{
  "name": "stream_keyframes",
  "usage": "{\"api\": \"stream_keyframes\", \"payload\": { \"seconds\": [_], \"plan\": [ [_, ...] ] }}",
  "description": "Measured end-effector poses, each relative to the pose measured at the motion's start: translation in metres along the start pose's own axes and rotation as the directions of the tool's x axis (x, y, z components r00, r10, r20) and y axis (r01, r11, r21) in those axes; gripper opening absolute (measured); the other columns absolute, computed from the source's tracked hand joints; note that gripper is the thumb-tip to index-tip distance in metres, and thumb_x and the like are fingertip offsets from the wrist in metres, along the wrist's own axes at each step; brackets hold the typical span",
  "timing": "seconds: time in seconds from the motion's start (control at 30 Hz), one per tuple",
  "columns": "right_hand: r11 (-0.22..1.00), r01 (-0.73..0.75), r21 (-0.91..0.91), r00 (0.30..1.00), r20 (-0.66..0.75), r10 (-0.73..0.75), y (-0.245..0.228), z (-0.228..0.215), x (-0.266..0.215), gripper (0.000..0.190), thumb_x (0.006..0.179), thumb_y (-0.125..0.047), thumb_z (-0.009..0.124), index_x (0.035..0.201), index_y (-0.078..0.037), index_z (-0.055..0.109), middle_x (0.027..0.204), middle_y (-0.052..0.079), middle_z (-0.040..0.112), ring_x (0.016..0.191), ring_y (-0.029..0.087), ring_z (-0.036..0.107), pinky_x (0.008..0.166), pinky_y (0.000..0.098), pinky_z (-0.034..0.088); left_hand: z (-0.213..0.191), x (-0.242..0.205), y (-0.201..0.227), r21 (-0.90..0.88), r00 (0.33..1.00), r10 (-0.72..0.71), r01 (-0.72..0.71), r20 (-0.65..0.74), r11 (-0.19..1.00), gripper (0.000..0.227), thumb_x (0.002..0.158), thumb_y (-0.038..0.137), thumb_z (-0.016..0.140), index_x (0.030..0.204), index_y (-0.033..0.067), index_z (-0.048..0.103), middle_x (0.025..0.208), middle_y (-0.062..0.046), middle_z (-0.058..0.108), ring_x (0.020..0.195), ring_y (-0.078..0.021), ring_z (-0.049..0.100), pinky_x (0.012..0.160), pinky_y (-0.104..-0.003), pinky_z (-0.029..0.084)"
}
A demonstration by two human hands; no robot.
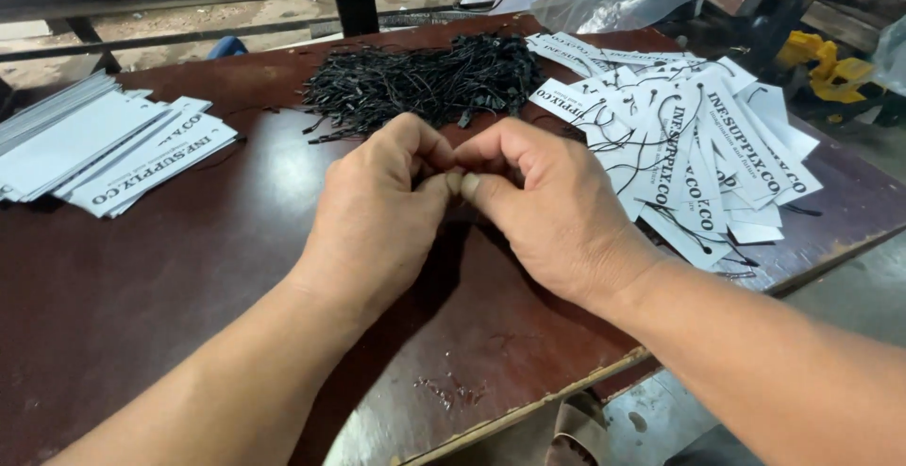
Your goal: Manually threading black plastic fasteners through the holes of white paper clothing tags on a factory table.
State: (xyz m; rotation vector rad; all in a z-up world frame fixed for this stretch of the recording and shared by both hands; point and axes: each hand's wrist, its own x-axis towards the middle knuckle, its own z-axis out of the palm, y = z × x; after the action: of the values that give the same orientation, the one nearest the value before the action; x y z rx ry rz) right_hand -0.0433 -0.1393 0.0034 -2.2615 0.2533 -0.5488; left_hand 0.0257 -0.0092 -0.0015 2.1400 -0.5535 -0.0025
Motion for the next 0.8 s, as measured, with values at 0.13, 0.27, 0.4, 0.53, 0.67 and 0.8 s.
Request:
{"api": "stream_keyframes", "payload": {
  "seconds": [0.13,0.27,0.4,0.53,0.67,0.8],
  "plan": [
    [0.997,-0.055,-0.048,0.998,0.003,0.055,0.0,0.0,-0.001,0.007,0.085,-0.024,0.072,0.088,-0.023,0.078,0.079,-0.01,0.078,0.069,0.006,0.064,0.068,0.0239,0.051,0.002,0.001,-0.003,-0.039,1.0,0.011,-0.011,0.006,0.999,0.008,0.085,0.02,0.067,0.092,0.0222,0.065,0.071,0.008,0.066,0.069,-0.0107,0.059,0.068,-0.03,0.047],
    [0.997,-0.015,-0.08,1.0,0.019,0.016,0.003,0.001,-0.002,0.003,0.084,-0.024,0.073,0.085,-0.022,0.076,0.073,-0.009,0.077,0.062,0.006,0.06,0.062,0.0262,0.048,-0.001,0.001,0.0,-0.069,0.999,-0.002,0.004,0.032,0.998,0.015,0.086,0.021,0.065,0.101,0.0222,0.065,0.068,0.008,0.064,0.064,-0.0104,0.055,0.065,-0.03,0.045],
    [0.993,0.011,-0.117,0.999,0.037,-0.007,0.006,0.001,0.0,0.002,0.082,-0.023,0.072,0.082,-0.022,0.073,0.071,-0.008,0.077,0.062,0.009,0.063,0.063,0.0297,0.048,-0.007,-0.002,0.007,-0.031,0.995,-0.068,0.071,0.075,0.997,0.025,0.087,0.025,0.061,0.111,0.026,0.07,0.07,0.01,0.069,0.068,-0.0102,0.061,0.07,-0.03,0.048],
    [0.992,0.017,-0.127,0.999,0.051,-0.011,0.006,0.0,0.001,0.005,0.085,-0.025,0.07,0.082,-0.022,0.073,0.068,-0.007,0.076,0.057,0.011,0.061,0.061,0.0313,0.047,-0.006,-0.002,0.007,-0.048,0.997,-0.061,0.064,0.05,0.997,0.025,0.087,0.023,0.063,0.11,0.026,0.071,0.064,0.01,0.062,0.063,-0.0107,0.055,0.067,-0.029,0.046],
    [0.994,0.015,-0.106,0.997,0.071,-0.008,0.008,-0.001,0.003,0.003,0.082,-0.02,0.07,0.083,-0.02,0.073,0.073,-0.009,0.079,0.059,0.01,0.064,0.062,0.0302,0.049,-0.004,-0.002,0.004,-0.013,0.999,-0.027,0.028,0.037,1.0,0.03,0.084,0.024,0.063,0.112,0.0284,0.074,0.068,0.01,0.067,0.067,-0.0102,0.062,0.07,-0.029,0.049],
    [0.994,0.054,-0.1,0.996,0.077,-0.047,0.015,0.0,0.004,0.003,0.083,-0.022,0.071,0.084,-0.019,0.071,0.07,-0.005,0.077,0.055,0.013,0.06,0.059,0.0328,0.047,0.0,-0.002,-0.002,-0.021,0.999,0.047,-0.047,-0.011,0.999,0.028,0.084,0.023,0.066,0.11,0.0279,0.076,0.064,0.009,0.065,0.062,-0.0099,0.061,0.068,-0.027,0.049]
  ]
}}
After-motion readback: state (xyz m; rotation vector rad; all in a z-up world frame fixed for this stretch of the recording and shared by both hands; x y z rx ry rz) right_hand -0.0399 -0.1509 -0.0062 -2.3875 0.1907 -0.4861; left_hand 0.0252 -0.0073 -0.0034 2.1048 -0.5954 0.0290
